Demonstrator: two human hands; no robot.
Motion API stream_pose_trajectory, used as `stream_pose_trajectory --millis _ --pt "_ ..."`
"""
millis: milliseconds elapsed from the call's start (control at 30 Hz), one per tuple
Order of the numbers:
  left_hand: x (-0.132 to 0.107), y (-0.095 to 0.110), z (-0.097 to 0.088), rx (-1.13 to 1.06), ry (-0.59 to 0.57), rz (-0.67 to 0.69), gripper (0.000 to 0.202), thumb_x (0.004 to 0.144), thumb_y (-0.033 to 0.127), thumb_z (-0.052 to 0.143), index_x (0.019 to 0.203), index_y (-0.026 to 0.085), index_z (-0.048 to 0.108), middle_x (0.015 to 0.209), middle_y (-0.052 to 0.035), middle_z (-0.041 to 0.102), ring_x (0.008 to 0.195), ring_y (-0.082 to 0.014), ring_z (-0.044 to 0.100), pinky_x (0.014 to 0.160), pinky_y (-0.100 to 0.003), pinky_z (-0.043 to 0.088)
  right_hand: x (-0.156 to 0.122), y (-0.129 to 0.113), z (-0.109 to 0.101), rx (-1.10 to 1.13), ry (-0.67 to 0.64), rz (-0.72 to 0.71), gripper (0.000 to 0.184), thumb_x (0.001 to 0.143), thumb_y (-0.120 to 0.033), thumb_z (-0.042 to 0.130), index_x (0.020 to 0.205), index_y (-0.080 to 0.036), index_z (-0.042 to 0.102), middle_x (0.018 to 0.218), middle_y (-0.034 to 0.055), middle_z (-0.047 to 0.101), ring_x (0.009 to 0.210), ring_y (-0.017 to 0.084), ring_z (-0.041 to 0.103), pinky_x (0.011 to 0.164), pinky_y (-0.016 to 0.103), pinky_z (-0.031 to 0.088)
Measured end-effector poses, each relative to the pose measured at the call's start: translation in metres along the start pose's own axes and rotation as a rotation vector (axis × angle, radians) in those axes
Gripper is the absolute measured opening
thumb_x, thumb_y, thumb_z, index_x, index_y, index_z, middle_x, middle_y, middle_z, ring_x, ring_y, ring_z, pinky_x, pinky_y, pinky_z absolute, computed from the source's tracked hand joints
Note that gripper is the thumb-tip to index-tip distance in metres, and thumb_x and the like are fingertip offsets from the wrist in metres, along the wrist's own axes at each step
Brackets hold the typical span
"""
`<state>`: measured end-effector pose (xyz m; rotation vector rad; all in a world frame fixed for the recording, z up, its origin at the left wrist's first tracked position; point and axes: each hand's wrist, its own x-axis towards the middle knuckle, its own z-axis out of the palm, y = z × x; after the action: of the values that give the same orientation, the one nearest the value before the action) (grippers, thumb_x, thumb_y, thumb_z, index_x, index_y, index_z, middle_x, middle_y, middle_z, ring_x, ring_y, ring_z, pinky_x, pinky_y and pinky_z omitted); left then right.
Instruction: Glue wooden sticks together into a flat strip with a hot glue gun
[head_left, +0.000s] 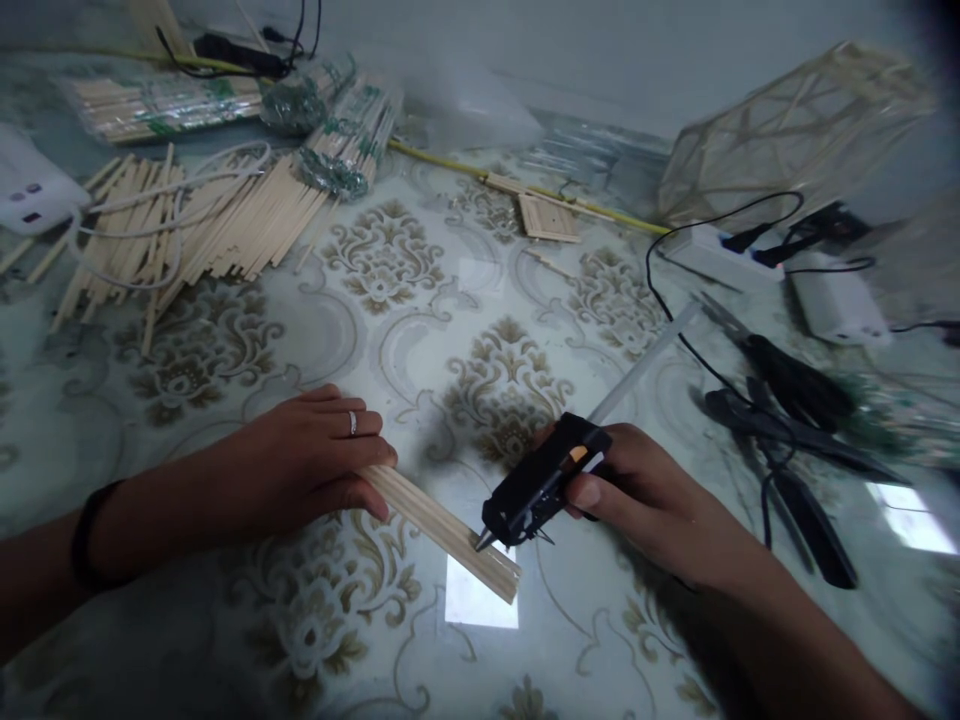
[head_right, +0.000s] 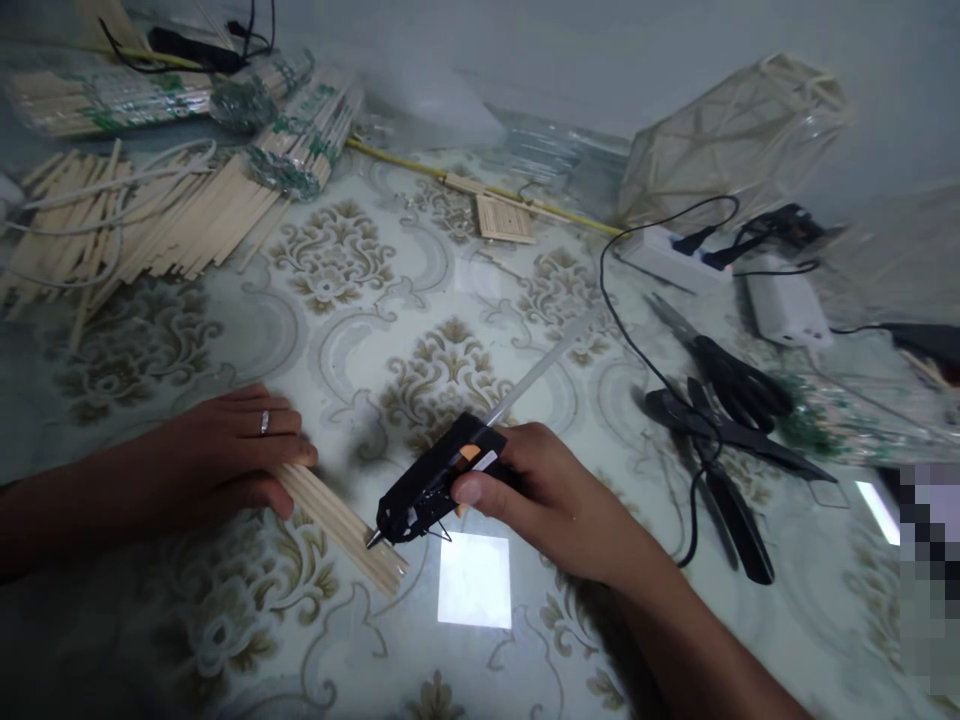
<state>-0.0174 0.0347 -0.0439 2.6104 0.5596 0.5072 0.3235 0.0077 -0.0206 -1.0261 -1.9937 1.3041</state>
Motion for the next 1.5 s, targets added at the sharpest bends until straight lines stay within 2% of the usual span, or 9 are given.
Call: stream_pose_trajectory --millis 433,567,733,833,967,1167,1333,1433,1500 --pt "0.002 0.000 0.002 0.013 -0.008 0.014 0.056 0.123 0.054 0.036 0.098 0.018 0.072 0.087 -0.0005 0.073 0.082 -0.0197 0.061 0.087 -0.033 0.042 0.002 -0.001 0.007 -0.078 0.042 -0.010 0.057 0.110 -0.067 0.062 0.081 -0.020 0.078 0.061 -0.0030 0.065 0.051 0.011 0.055 0.048 0.024 0.040" --pt "0.002 0.001 0.002 0.001 -0.018 0.016 0.056 0.123 0.053 0.037 0.097 0.018 0.072 0.089 -0.0014 0.074 0.082 -0.0201 0.062 0.087 -0.034 0.041 0.001 0.000 0.007 -0.097 0.047 -0.049 0.053 0.111 -0.064 0.063 0.085 -0.021 0.079 0.064 -0.0033 0.069 0.052 0.009 0.058 0.048 0.022 0.041" --pt "0.000 0.002 0.001 -0.011 -0.037 0.001 0.040 0.119 0.048 0.055 0.099 0.018 0.074 0.090 -0.0019 0.074 0.083 -0.0205 0.062 0.086 -0.034 0.041 -0.001 0.000 0.004 -0.093 0.017 -0.046 0.052 0.112 -0.063 0.062 0.089 -0.021 0.081 0.069 -0.0019 0.074 0.057 0.010 0.066 0.053 0.021 0.048" --pt "-0.001 0.001 0.000 -0.002 -0.052 -0.007 0.036 0.117 0.046 0.061 0.099 0.018 0.074 0.091 -0.0013 0.076 0.083 -0.0201 0.062 0.086 -0.034 0.041 -0.001 -0.001 0.002 -0.092 0.006 -0.042 0.054 0.111 -0.065 0.062 0.087 -0.020 0.079 0.069 -0.0011 0.074 0.056 0.011 0.065 0.053 0.023 0.047" --pt "0.000 0.001 0.000 0.001 -0.045 -0.003 0.042 0.119 0.052 0.054 0.099 0.020 0.073 0.089 -0.0009 0.075 0.082 -0.0209 0.062 0.085 -0.035 0.041 0.000 -0.001 0.000 -0.057 -0.006 -0.046 0.053 0.110 -0.064 0.064 0.084 -0.020 0.078 0.065 -0.0021 0.071 0.053 0.011 0.061 0.050 0.023 0.043" --pt "0.000 0.001 -0.001 0.017 -0.046 0.003 0.055 0.121 0.056 0.039 0.096 0.020 0.072 0.089 -0.0017 0.075 0.083 -0.0211 0.063 0.085 -0.035 0.041 -0.001 -0.001 -0.001 0.038 -0.056 -0.014 0.051 0.109 -0.063 0.066 0.085 -0.020 0.080 0.068 -0.0013 0.069 0.054 0.012 0.057 0.052 0.025 0.045" --pt "-0.001 0.001 -0.001 -0.005 -0.054 -0.001 0.049 0.120 0.054 0.046 0.098 0.019 0.073 0.090 -0.0017 0.076 0.083 -0.0207 0.063 0.086 -0.035 0.041 -0.003 0.001 -0.002 0.073 -0.066 -0.004 0.049 0.109 -0.060 0.067 0.082 -0.020 0.075 0.070 -0.0007 0.070 0.055 0.012 0.056 0.053 0.026 0.046" --pt "-0.001 0.000 0.000 -0.004 -0.068 -0.008 0.041 0.118 0.052 0.056 0.099 0.020 0.073 0.092 -0.0015 0.077 0.085 -0.0210 0.063 0.087 -0.035 0.041 -0.003 0.001 -0.003 0.094 -0.083 0.002 0.051 0.109 -0.061 0.066 0.081 -0.020 0.074 0.071 0.0012 0.072 0.058 0.014 0.060 0.054 0.027 0.048" --pt "-0.001 0.000 0.000 -0.002 -0.069 -0.009 0.042 0.118 0.053 0.055 0.100 0.020 0.074 0.092 -0.0015 0.077 0.085 -0.0213 0.064 0.087 -0.035 0.041 -0.003 0.001 -0.004 0.104 -0.093 0.008 0.050 0.110 -0.061 0.065 0.083 -0.020 0.075 0.073 0.0022 0.074 0.060 0.014 0.063 0.055 0.027 0.048"
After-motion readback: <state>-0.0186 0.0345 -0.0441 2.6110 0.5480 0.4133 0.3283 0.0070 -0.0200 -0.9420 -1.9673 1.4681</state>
